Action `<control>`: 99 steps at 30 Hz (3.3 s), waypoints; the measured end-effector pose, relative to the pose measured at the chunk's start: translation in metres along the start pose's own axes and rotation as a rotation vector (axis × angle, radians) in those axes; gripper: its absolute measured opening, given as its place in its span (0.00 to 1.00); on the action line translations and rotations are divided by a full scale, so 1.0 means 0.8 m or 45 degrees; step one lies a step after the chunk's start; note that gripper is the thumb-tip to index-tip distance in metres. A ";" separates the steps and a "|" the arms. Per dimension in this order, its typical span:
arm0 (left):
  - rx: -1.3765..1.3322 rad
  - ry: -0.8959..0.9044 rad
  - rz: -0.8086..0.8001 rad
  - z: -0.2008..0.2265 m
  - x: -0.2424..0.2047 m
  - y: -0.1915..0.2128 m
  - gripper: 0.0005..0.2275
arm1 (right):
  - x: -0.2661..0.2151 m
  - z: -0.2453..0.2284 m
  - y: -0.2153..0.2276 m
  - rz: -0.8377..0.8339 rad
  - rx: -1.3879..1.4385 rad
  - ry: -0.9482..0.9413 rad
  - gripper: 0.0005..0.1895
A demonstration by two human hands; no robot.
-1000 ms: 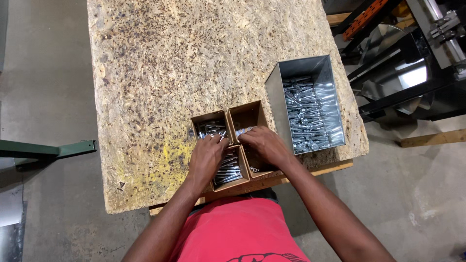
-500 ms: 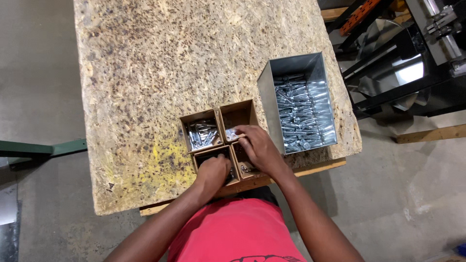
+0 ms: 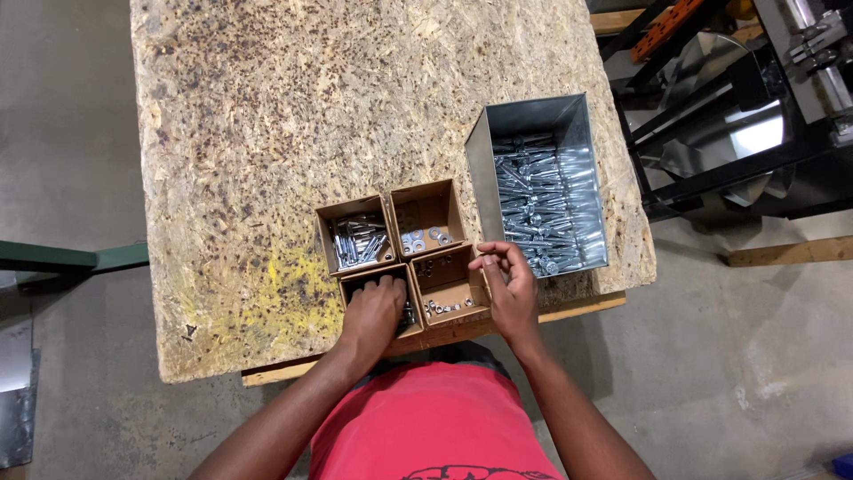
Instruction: The person repeatedly picks a bolt from a cardboard box, threads a nut onto it, and places the assembled fastener into a metal bin. The person continues this process throughout the clip.
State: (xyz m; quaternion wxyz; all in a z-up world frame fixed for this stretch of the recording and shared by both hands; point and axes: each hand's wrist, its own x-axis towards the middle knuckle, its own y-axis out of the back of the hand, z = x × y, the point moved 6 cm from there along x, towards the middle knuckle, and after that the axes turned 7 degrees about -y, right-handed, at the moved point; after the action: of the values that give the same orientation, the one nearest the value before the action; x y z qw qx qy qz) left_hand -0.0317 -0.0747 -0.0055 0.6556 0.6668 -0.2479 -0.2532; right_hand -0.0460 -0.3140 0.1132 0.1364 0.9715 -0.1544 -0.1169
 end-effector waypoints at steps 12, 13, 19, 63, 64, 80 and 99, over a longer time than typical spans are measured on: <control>0.025 0.003 0.008 -0.002 0.012 -0.037 0.04 | -0.016 0.002 -0.017 -0.085 0.113 -0.043 0.11; 0.025 0.003 0.010 -0.004 0.014 -0.035 0.04 | -0.016 0.002 -0.018 -0.085 0.113 -0.041 0.11; 0.069 -0.143 -0.063 -0.004 0.015 -0.023 0.05 | -0.023 -0.005 -0.028 -0.108 0.120 -0.040 0.11; -0.908 0.058 -0.244 -0.147 0.110 0.040 0.15 | -0.061 0.072 -0.099 -0.273 0.457 -0.258 0.17; -0.906 0.059 -0.244 -0.153 0.109 0.034 0.15 | -0.060 0.072 -0.098 -0.274 0.458 -0.257 0.17; -2.424 0.737 0.573 -0.150 0.001 0.132 0.11 | -0.075 0.031 -0.113 -0.186 0.562 -0.165 0.17; -1.505 0.018 0.381 -0.008 0.028 0.227 0.13 | -0.100 0.084 -0.091 -0.052 1.219 -0.599 0.13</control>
State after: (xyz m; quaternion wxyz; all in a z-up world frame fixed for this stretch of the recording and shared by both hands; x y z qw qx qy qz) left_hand -0.0100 -0.0877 0.1758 0.9448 0.1497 -0.1521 -0.2487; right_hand -0.1188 -0.2358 0.0430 -0.3628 0.8754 -0.1981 -0.2508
